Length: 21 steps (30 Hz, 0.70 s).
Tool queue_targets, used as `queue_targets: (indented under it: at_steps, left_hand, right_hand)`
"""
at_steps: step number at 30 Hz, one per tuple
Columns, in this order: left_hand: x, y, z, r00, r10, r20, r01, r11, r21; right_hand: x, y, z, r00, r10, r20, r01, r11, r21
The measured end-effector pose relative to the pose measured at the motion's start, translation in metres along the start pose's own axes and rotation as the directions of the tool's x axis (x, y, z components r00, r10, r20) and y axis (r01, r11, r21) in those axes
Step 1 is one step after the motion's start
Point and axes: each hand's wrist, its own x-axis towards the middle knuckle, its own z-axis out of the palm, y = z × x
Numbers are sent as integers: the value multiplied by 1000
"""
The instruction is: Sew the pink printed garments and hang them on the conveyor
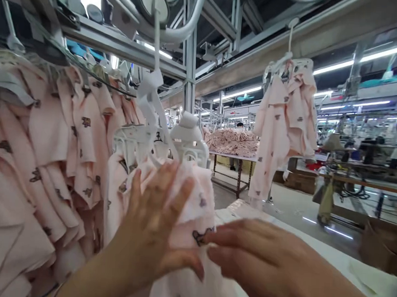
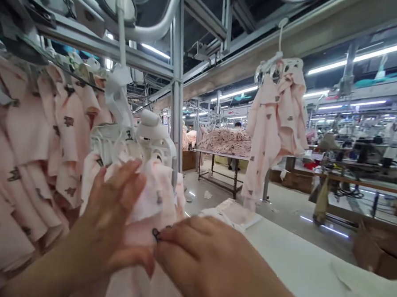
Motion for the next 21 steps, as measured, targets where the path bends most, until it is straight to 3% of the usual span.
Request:
queue_targets:
  at_steps: [2, 4, 5, 7, 8, 9, 10, 11, 13, 15, 16, 18, 19, 21]
  left_hand:
    - [4, -3, 4, 997, 59, -51, -61, 997, -44]
    - [7, -15, 7, 980, -60, -191, 20, 979, -203]
    - [8, -24, 8, 948, -205, -245, 114, 934, -339]
    - [10, -39, 9, 816, -518, -256, 271, 734, -622]
    - [10, -43, 9, 755, -615, -227, 301, 632, -714]
    - [10, -43, 9, 736, -643, -211, 296, 586, -755]
    - [9, -39, 9, 769, -603, -212, 273, 610, -744]
    - [8, -32, 9, 838, -501, -217, 239, 693, -680]
    - [4, -16, 10, 959, -210, -190, 106, 887, -449]
    - [1, -8, 10, 981, -41, -189, -20, 952, -306]
    - [0, -9, 10, 975, -56, -216, -21, 942, -336]
    - [1, -22, 9, 933, -285, -218, 114, 812, -573]
    - [1, -31, 7, 891, -430, -148, 201, 664, -720]
    - [4, -48, 4, 766, -637, 83, 319, 266, -910]
  right_hand:
    - [36, -15, -16, 975, -222, 18, 223, 969, -109]
    - [60, -26, -27, 953, -298, -44, 291, 948, -127]
    - [68, -29, -31, 949, -298, -104, 284, 949, -135]
    - [76, -30, -36, 933, -310, -180, 267, 936, -230]
    - [77, -29, -38, 926, -343, -160, 280, 906, -318]
    - [79, -27, -38, 921, -375, -104, 303, 858, -415]
    - [80, -24, -38, 918, -395, -42, 323, 804, -499]
    - [81, -21, -38, 920, -393, 2, 328, 764, -555]
    - [84, -15, -36, 945, -327, -3, 272, 790, -550]
    - [87, -10, -35, 978, -204, -50, 170, 907, -385]
    - [88, -9, -35, 986, -155, -60, 131, 949, -286]
    - [90, -10, -35, 989, -129, -70, 116, 979, -166]
    - [91, -11, -35, 985, -155, -81, 141, 977, -161]
    - [93, -13, -33, 961, -263, -83, 238, 942, -236]
